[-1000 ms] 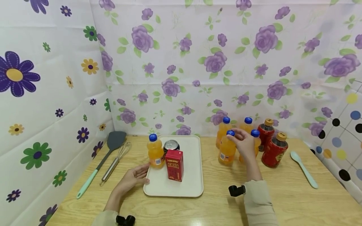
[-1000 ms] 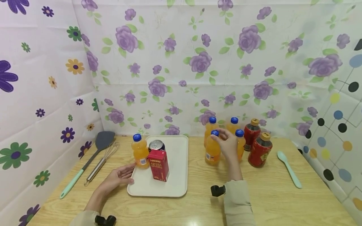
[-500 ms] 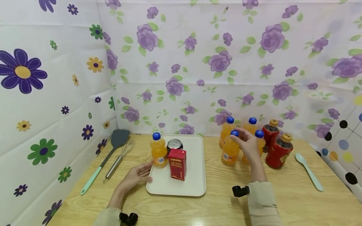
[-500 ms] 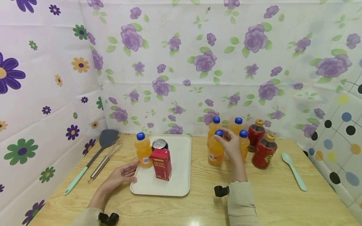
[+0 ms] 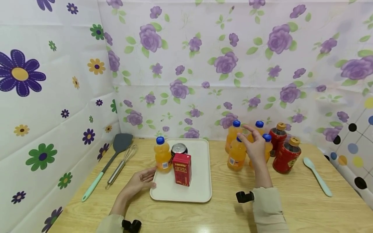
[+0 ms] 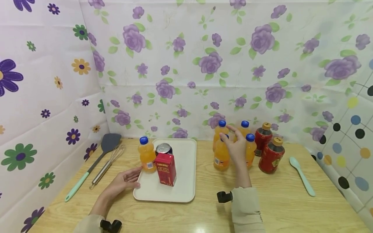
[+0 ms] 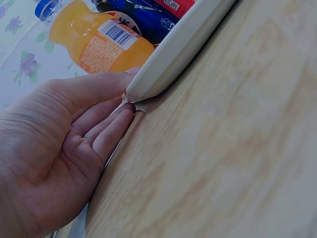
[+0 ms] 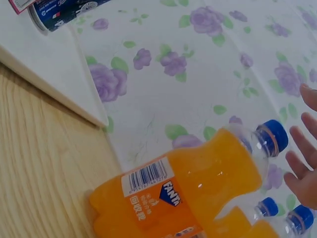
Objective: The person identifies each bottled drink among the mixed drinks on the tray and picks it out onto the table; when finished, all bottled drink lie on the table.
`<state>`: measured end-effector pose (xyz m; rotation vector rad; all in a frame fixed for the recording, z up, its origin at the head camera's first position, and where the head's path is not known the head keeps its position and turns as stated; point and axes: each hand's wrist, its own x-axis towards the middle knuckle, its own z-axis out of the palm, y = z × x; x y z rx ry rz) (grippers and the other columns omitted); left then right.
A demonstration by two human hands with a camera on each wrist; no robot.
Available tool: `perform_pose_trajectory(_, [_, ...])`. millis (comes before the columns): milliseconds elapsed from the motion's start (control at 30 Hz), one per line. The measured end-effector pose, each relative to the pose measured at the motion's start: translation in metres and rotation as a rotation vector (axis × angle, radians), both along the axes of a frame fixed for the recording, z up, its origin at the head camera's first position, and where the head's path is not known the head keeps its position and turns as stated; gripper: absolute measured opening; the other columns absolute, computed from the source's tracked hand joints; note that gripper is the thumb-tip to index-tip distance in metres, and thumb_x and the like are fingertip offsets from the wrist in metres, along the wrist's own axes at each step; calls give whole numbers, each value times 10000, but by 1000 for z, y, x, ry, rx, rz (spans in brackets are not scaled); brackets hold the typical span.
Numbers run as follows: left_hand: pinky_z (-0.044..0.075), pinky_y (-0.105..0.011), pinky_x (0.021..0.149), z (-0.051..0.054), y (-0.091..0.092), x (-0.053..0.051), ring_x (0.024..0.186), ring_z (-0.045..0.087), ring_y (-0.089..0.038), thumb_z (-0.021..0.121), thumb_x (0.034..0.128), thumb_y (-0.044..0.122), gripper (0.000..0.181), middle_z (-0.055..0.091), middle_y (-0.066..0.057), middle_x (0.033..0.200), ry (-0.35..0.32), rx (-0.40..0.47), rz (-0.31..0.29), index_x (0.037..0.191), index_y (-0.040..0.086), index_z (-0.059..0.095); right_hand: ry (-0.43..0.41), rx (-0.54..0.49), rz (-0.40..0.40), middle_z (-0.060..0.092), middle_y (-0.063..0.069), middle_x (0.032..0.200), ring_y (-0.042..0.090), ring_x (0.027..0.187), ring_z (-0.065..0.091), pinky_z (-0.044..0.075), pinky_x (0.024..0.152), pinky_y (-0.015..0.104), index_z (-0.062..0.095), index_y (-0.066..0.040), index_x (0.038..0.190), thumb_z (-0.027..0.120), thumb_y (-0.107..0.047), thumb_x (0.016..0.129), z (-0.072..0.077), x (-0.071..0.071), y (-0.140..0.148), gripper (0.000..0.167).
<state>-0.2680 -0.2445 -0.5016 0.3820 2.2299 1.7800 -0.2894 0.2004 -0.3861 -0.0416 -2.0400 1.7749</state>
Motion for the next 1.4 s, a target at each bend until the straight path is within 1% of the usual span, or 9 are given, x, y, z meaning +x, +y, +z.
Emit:
perform_pose_trajectory(67, [469, -262, 1107, 1, 0, 0, 1400, 381, -439, 755, 822, 61, 761, 352, -276, 1527, 3, 0, 0, 1466, -63, 370, 7, 11, 0, 472, 74, 1501, 207, 1503, 262, 196, 1279, 473, 546, -66, 1361, 700, -332, 898, 3, 3, -3, 556])
perform_pose_trajectory(167, [467, -278, 1113, 1, 0, 0, 1400, 385, -433, 757, 824, 67, 759, 354, -264, 1531, -1, -6, 3, 1466, -59, 372, 47, 31, 11, 478, 86, 1495, 213, 1497, 273, 162, 1289, 462, 542, -60, 1365, 702, -286, 904, 6, 6, -9, 538])
perform_pose_trajectory(300, [466, -276, 1114, 2, 2, -1, 1405, 384, -424, 754, 832, 81, 754, 355, -255, 1534, -3, -10, 0, 1470, -49, 373, 133, 59, 58, 482, 104, 1486, 220, 1483, 301, 186, 1286, 435, 546, -80, 1365, 708, -206, 902, 13, 11, -23, 506])
perform_pose_trajectory(433, [471, -256, 1104, 3, 4, -2, 1405, 379, -429, 748, 835, 75, 750, 352, -264, 1533, 4, -5, -9, 1472, -46, 370, 229, 85, 147, 493, 167, 1455, 266, 1452, 348, 220, 1275, 445, 534, -29, 1358, 710, -92, 886, 17, 15, -49, 508])
perform_pose_trajectory(533, [469, -262, 1107, 2, 4, -3, 1406, 377, -430, 750, 832, 68, 755, 349, -258, 1536, 1, -2, -10, 1472, -51, 367, 258, 100, 236, 496, 179, 1445, 275, 1434, 369, 239, 1269, 443, 518, 1, 1358, 712, -49, 872, 17, 17, -69, 526])
perform_pose_trajectory(667, [464, -276, 1116, 0, 2, -2, 1408, 375, -426, 754, 828, 67, 761, 349, -245, 1541, -7, -2, -7, 1471, -55, 366, 248, 152, 319, 491, 143, 1449, 281, 1415, 385, 270, 1252, 478, 517, -42, 1368, 716, -98, 881, 22, 17, -94, 529])
perform_pose_trajectory(800, [463, -280, 1119, -1, 0, -2, 1410, 377, -421, 755, 828, 72, 761, 351, -235, 1543, -13, 0, -1, 1472, -49, 368, 272, 225, 373, 495, 155, 1448, 315, 1396, 409, 306, 1227, 517, 506, -37, 1379, 721, -111, 877, 30, 12, -120, 551])
perform_pose_trajectory(1000, [466, -284, 1117, -1, 0, -2, 1406, 383, -422, 755, 826, 66, 760, 354, -244, 1539, -13, 2, -4, 1472, -47, 371, 215, 239, 465, 503, 124, 1458, 295, 1405, 410, 340, 1220, 471, 507, -56, 1388, 723, -136, 879, 37, 5, -155, 559])
perform_pose_trajectory(1400, [467, -288, 1117, 1, 0, -2, 1406, 386, -418, 754, 830, 74, 760, 352, -239, 1542, -17, -5, 7, 1476, -35, 371, 68, 155, 611, 499, 138, 1466, 285, 1393, 432, 333, 1227, 448, 475, -47, 1415, 687, -173, 914, 29, -10, -200, 558])
